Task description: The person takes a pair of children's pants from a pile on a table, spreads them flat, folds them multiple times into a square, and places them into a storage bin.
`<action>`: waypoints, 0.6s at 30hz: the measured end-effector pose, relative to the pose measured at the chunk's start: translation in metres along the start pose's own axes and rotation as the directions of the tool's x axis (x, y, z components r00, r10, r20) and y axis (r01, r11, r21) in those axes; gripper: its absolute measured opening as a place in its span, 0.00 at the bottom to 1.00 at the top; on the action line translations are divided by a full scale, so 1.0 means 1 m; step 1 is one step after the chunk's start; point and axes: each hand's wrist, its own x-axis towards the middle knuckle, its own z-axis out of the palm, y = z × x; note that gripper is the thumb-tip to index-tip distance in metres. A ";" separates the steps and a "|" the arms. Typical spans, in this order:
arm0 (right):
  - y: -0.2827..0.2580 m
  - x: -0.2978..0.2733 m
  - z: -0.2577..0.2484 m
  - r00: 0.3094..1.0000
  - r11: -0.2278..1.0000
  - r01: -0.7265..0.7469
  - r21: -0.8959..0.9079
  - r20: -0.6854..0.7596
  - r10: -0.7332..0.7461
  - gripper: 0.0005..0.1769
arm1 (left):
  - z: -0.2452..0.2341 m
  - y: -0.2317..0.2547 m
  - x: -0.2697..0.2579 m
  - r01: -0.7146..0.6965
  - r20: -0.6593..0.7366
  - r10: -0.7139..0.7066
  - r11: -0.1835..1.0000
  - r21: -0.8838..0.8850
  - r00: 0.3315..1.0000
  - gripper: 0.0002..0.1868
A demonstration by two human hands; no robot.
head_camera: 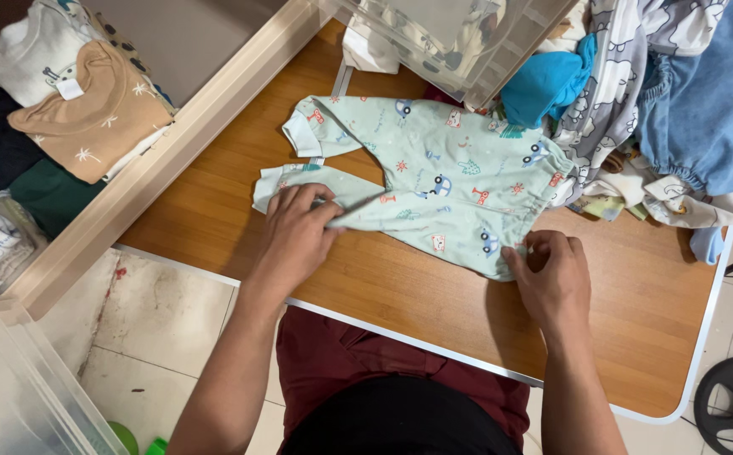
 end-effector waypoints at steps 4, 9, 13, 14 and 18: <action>0.017 -0.003 -0.002 0.969 0.977 -0.192 0.090 0.174 0.174 0.18 | -0.019 -0.002 0.000 0.081 0.129 -0.063 0.987 -0.140 0.990 0.12; 0.030 -0.022 -0.026 0.894 0.983 -0.156 0.096 0.438 0.099 0.24 | -0.063 0.006 0.007 0.467 0.535 -0.328 0.872 -0.145 0.779 0.14; 0.029 -0.033 -0.045 0.784 0.980 -0.139 -0.139 0.590 0.195 0.24 | -0.062 0.003 0.011 0.364 0.539 -0.285 0.930 -0.044 0.793 0.15; 0.031 -0.033 -0.047 0.785 0.974 -0.151 -0.171 0.577 0.223 0.25 | -0.060 0.002 0.011 0.362 0.541 -0.283 0.931 -0.044 0.792 0.15; 0.045 -0.028 -0.055 0.858 0.965 -0.220 -0.142 0.442 0.261 0.25 | -0.046 0.005 0.021 0.487 0.445 -0.447 0.873 0.030 0.776 0.16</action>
